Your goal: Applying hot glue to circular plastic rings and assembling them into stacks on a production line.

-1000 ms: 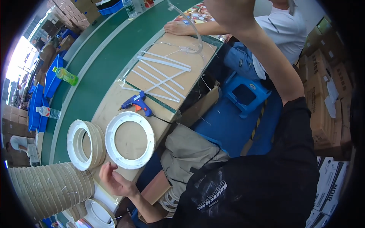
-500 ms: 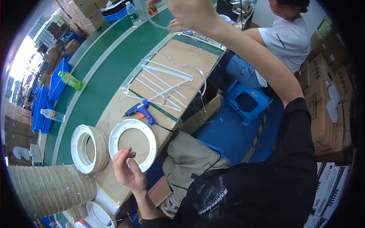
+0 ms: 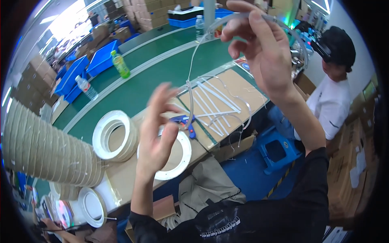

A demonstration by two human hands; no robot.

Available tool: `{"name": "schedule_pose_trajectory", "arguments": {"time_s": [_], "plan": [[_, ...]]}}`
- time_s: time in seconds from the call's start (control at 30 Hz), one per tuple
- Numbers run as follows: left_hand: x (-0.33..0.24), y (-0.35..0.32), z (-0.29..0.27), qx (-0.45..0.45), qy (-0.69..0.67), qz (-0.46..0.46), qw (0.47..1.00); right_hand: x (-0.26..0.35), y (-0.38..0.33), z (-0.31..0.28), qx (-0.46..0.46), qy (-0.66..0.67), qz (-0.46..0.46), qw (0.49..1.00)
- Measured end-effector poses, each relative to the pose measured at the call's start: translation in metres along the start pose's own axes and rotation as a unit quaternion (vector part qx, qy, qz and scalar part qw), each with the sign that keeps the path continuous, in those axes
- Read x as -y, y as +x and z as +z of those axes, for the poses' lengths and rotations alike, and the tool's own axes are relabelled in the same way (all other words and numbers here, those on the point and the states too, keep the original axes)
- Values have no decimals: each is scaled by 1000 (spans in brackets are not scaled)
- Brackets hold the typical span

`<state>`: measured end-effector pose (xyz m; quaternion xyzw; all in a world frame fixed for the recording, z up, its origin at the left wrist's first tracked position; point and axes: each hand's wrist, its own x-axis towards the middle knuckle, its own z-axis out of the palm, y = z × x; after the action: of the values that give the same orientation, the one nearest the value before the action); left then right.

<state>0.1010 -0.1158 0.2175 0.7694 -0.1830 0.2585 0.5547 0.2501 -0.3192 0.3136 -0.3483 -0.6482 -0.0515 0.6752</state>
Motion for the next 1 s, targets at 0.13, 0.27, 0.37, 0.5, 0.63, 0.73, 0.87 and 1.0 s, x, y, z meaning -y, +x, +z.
{"name": "schedule_pose_trajectory", "arguments": {"time_s": [0.13,0.27,0.37,0.5,0.63,0.73,0.87,1.0], "plan": [[13,-11,-9,155,-357,-109,915,-9,-21,21,-149,-136,186,962],[10,-29,-34,120,-291,-176,933,-29,-37,15,-114,-235,165,951],[15,-47,-55,43,-222,-223,948,-35,-52,17,-89,-243,187,948],[22,-80,-90,-8,-128,-263,956,-25,-71,46,128,-394,98,905],[22,-98,-108,-11,-19,-312,950,-26,-87,80,225,-321,-30,920],[37,-116,-122,12,55,-304,951,-21,-91,92,225,-150,179,946],[57,-125,-137,48,41,-401,914,-52,-118,94,130,-100,460,872],[72,-124,-135,52,67,-419,904,-87,-156,95,-11,11,531,847]]}}
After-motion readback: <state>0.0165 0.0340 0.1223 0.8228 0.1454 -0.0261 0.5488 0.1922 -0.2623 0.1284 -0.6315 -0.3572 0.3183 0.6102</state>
